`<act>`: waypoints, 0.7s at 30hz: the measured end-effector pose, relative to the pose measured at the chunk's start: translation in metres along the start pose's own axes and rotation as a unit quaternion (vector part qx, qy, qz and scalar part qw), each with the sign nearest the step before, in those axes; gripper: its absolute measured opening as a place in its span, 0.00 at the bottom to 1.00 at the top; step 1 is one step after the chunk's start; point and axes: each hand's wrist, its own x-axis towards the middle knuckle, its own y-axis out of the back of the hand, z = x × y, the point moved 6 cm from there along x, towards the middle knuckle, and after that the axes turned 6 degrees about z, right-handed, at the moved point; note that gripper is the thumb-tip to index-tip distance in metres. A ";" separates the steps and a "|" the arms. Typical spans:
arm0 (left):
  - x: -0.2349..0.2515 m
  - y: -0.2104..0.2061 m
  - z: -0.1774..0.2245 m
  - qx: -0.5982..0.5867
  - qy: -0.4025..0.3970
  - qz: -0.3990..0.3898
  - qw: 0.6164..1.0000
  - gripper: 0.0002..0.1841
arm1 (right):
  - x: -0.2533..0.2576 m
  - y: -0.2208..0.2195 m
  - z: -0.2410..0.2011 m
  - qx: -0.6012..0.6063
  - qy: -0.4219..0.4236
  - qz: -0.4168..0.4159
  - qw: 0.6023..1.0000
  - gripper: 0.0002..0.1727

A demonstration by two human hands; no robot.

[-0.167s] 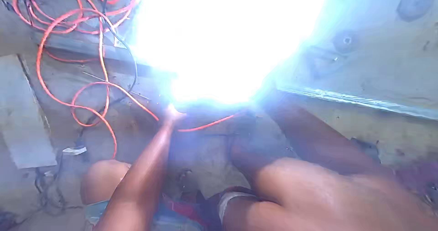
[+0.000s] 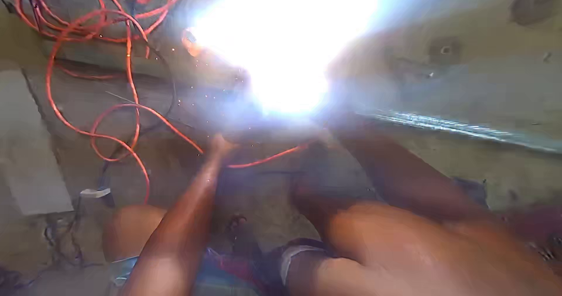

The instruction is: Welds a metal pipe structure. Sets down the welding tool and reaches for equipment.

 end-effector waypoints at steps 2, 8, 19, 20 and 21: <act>-0.005 0.002 0.002 0.002 -0.003 -0.017 1.000 0.37 | 0.055 -0.046 0.050 -0.003 -0.053 0.049 0.997 0.25; 0.004 -0.003 -0.007 0.018 0.005 -0.026 0.999 0.42 | 0.132 -0.118 0.128 0.040 -0.055 0.131 0.989 0.32; 0.002 0.001 -0.001 0.005 -0.003 -0.016 1.000 0.38 | 0.126 -0.106 0.120 0.026 -0.080 0.120 0.989 0.29; 0.002 0.002 0.001 0.003 -0.002 -0.017 1.000 0.37 | 0.121 -0.102 0.115 0.030 -0.086 0.110 0.990 0.27; 0.003 0.001 0.001 0.009 -0.002 -0.017 1.000 0.36 | 0.117 -0.099 0.112 0.037 -0.091 0.100 0.990 0.26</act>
